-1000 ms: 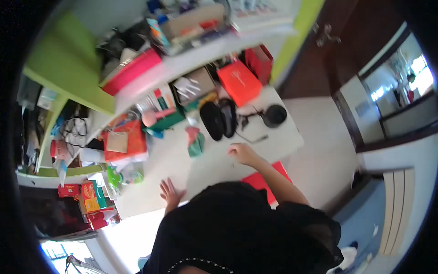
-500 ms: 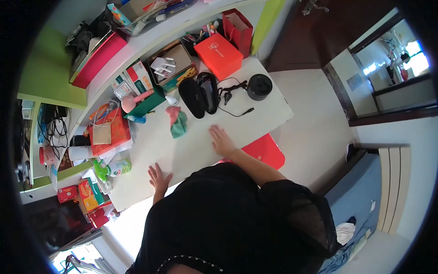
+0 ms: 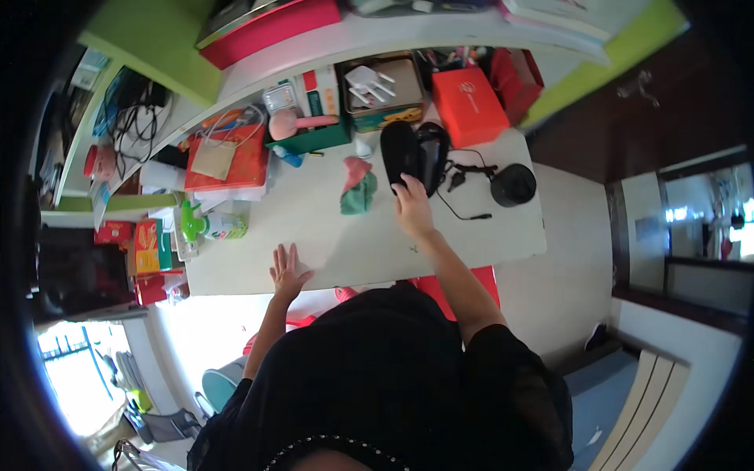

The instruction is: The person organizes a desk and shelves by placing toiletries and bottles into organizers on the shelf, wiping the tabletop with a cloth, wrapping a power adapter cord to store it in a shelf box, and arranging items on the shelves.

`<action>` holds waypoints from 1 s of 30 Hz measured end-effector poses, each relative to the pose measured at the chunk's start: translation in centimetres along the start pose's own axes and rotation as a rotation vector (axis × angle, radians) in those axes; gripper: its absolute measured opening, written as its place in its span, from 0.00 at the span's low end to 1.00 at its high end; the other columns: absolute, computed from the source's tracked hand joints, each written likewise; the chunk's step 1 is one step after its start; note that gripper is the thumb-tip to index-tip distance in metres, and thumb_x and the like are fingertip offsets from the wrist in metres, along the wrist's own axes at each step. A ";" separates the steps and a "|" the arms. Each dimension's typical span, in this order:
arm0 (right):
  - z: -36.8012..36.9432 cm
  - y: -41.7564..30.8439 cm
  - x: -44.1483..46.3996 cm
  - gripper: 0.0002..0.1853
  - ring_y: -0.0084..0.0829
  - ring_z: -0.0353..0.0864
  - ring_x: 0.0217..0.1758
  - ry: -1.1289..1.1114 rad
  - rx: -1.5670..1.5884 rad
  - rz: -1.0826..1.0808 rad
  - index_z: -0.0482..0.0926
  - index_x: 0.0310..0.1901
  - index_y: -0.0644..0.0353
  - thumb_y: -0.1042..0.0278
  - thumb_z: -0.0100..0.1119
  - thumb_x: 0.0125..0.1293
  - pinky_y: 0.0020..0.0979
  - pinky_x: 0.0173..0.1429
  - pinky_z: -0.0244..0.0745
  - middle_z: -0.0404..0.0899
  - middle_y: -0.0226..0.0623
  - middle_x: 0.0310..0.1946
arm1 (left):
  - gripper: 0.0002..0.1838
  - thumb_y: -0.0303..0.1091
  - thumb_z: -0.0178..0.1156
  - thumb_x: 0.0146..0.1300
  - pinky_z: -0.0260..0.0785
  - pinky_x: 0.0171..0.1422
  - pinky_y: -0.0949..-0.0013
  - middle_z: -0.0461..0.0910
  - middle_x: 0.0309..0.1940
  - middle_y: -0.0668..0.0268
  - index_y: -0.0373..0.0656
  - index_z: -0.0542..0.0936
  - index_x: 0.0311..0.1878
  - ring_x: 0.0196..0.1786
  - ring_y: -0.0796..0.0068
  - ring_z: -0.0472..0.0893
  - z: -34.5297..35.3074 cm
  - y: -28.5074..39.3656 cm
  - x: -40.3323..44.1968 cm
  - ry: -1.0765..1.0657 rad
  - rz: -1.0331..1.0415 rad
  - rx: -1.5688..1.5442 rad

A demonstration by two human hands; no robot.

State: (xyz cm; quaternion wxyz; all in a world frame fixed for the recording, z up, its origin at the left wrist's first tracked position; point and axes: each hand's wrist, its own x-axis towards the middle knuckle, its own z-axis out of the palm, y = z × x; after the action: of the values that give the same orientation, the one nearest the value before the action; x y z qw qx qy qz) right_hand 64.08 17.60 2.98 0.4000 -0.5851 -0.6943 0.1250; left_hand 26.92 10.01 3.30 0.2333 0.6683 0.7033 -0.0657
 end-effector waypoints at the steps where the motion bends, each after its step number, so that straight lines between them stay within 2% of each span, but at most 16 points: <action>1: 0.9 0.0 0.3 0.17 0.50 0.65 0.62 -0.060 -0.119 -0.020 0.74 0.49 0.59 0.75 0.56 0.55 0.48 0.64 0.62 0.66 0.46 0.58 | 0.52 0.51 0.68 0.51 0.38 0.72 0.36 0.35 0.76 0.58 0.62 0.47 0.75 0.78 0.55 0.36 -0.2 0.2 -0.1 -0.007 -0.007 -0.004; 3: 2.3 -0.3 -0.3 0.18 0.48 0.62 0.66 -0.174 -0.366 -0.050 0.74 0.50 0.59 0.71 0.56 0.56 0.51 0.67 0.57 0.65 0.46 0.61 | 0.52 0.52 0.68 0.51 0.38 0.72 0.35 0.35 0.76 0.58 0.62 0.47 0.75 0.77 0.54 0.36 -0.3 0.4 -0.3 -0.009 -0.025 -0.016; 4: 2.7 0.4 -0.7 0.20 0.45 0.59 0.69 -0.246 -0.334 -0.010 0.73 0.52 0.57 0.67 0.56 0.57 0.55 0.70 0.51 0.63 0.46 0.64 | 0.52 0.52 0.68 0.51 0.38 0.72 0.35 0.36 0.76 0.58 0.62 0.47 0.75 0.77 0.54 0.36 -0.2 0.4 -0.3 -0.005 -0.027 -0.021; 8: 1.4 1.6 -2.6 0.21 0.45 0.63 0.67 -0.371 -0.434 0.016 0.72 0.54 0.58 0.66 0.54 0.58 0.56 0.69 0.53 0.65 0.45 0.62 | 0.51 0.52 0.67 0.51 0.36 0.72 0.35 0.35 0.76 0.58 0.62 0.47 0.75 0.77 0.53 0.36 0.2 0.2 -0.2 -0.002 -0.040 -0.036; 12: 0.4 0.5 -2.0 0.20 0.48 0.64 0.64 -0.271 -0.309 0.009 0.72 0.53 0.61 0.70 0.56 0.57 0.51 0.66 0.59 0.65 0.50 0.60 | 0.51 0.52 0.66 0.52 0.35 0.72 0.35 0.35 0.76 0.57 0.62 0.47 0.75 0.77 0.53 0.36 0.2 0.2 -0.2 -0.018 -0.047 -0.037; 14: 0.9 -1.5 2.0 0.21 0.50 0.66 0.62 -0.185 -0.188 -0.013 0.71 0.54 0.61 0.71 0.56 0.57 0.47 0.64 0.63 0.64 0.51 0.59 | 0.51 0.53 0.66 0.52 0.35 0.72 0.35 0.35 0.76 0.57 0.62 0.47 0.75 0.77 0.53 0.36 0.2 0.2 -0.1 -0.020 -0.048 -0.038; 17: 3.5 -3.1 8.9 0.19 0.53 0.70 0.56 0.064 -0.012 0.017 0.71 0.53 0.59 0.71 0.56 0.58 0.43 0.57 0.70 0.68 0.53 0.55 | 0.51 0.54 0.65 0.52 0.35 0.72 0.35 0.36 0.76 0.57 0.62 0.46 0.75 0.77 0.53 0.36 -0.1 0.2 -0.1 -0.030 -0.049 -0.042; 20: 6.7 -1.5 12.0 0.15 0.55 0.74 0.49 -0.221 -0.060 0.112 0.73 0.48 0.62 0.71 0.56 0.59 0.46 0.51 0.72 0.74 0.54 0.47 | 0.51 0.54 0.65 0.52 0.36 0.71 0.33 0.36 0.76 0.57 0.62 0.46 0.75 0.77 0.52 0.36 0.2 -0.2 -0.1 -0.008 -0.018 -0.034; 22: 6.9 -2.0 12.4 0.07 0.54 0.77 0.41 -0.353 -0.028 0.158 0.74 0.38 0.60 0.71 0.56 0.58 0.48 0.43 0.72 0.78 0.51 0.35 | 0.51 0.54 0.65 0.52 0.37 0.70 0.30 0.36 0.76 0.56 0.61 0.46 0.75 0.77 0.51 0.36 1.6 -1.1 0.1 0.034 0.013 -0.003; 23: 7.1 -2.1 11.9 0.02 0.54 0.78 0.34 -0.156 0.037 0.050 0.73 0.32 0.59 0.72 0.55 0.57 0.50 0.38 0.72 0.77 0.49 0.28 | 0.52 0.54 0.66 0.51 0.38 0.69 0.28 0.35 0.76 0.56 0.60 0.47 0.75 0.77 0.50 0.36 2.0 -1.3 0.5 0.014 -0.001 -0.010; 24: 5.9 -3.1 11.9 0.02 0.52 0.78 0.35 -0.200 0.004 0.056 0.73 0.31 0.59 0.73 0.55 0.57 0.49 0.39 0.72 0.76 0.48 0.26 | 0.52 0.55 0.66 0.51 0.37 0.69 0.29 0.34 0.76 0.56 0.60 0.47 0.75 0.77 0.49 0.35 1.8 -1.1 0.6 -0.012 -0.016 -0.032; 25: 5.3 -3.2 11.5 0.04 0.50 0.78 0.36 -0.191 -0.055 -0.023 0.73 0.33 0.59 0.72 0.55 0.57 0.47 0.41 0.72 0.76 0.46 0.27 | 0.53 0.54 0.67 0.50 0.36 0.69 0.28 0.34 0.76 0.55 0.59 0.47 0.75 0.77 0.48 0.34 2.5 -1.6 0.8 0.004 -0.005 -0.017; 27: 5.2 -2.3 10.6 0.08 0.48 0.77 0.43 -0.236 -0.090 0.047 0.74 0.39 0.60 0.71 0.56 0.57 0.44 0.46 0.73 0.77 0.46 0.35 | 0.55 0.56 0.68 0.48 0.36 0.69 0.29 0.33 0.76 0.53 0.58 0.47 0.75 0.77 0.48 0.33 2.7 -1.8 0.9 0.018 0.011 -0.043; 29: 6.5 -2.2 9.5 0.11 0.48 0.76 0.47 -0.260 -0.055 0.027 0.74 0.43 0.60 0.70 0.57 0.57 0.43 0.50 0.72 0.76 0.47 0.40 | 0.52 0.51 0.67 0.50 0.39 0.69 0.31 0.39 0.75 0.50 0.57 0.48 0.75 0.76 0.47 0.38 0.0 0.1 0.0 -0.020 -0.018 -0.070; 30: 7.1 -2.4 9.1 0.13 0.48 0.75 0.49 -0.280 -0.037 0.013 0.73 0.44 0.60 0.70 0.57 0.57 0.42 0.51 0.72 0.75 0.47 0.43 | 0.51 0.48 0.67 0.50 0.40 0.70 0.32 0.41 0.74 0.49 0.57 0.49 0.74 0.76 0.47 0.41 -0.2 0.7 0.2 0.030 -0.066 -0.137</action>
State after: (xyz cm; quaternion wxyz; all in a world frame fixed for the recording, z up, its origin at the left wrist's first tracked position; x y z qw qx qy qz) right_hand 57.40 27.29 3.64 0.2877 -0.5736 -0.7417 0.1954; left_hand 27.51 10.36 3.55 0.2654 0.6280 0.7314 -0.0150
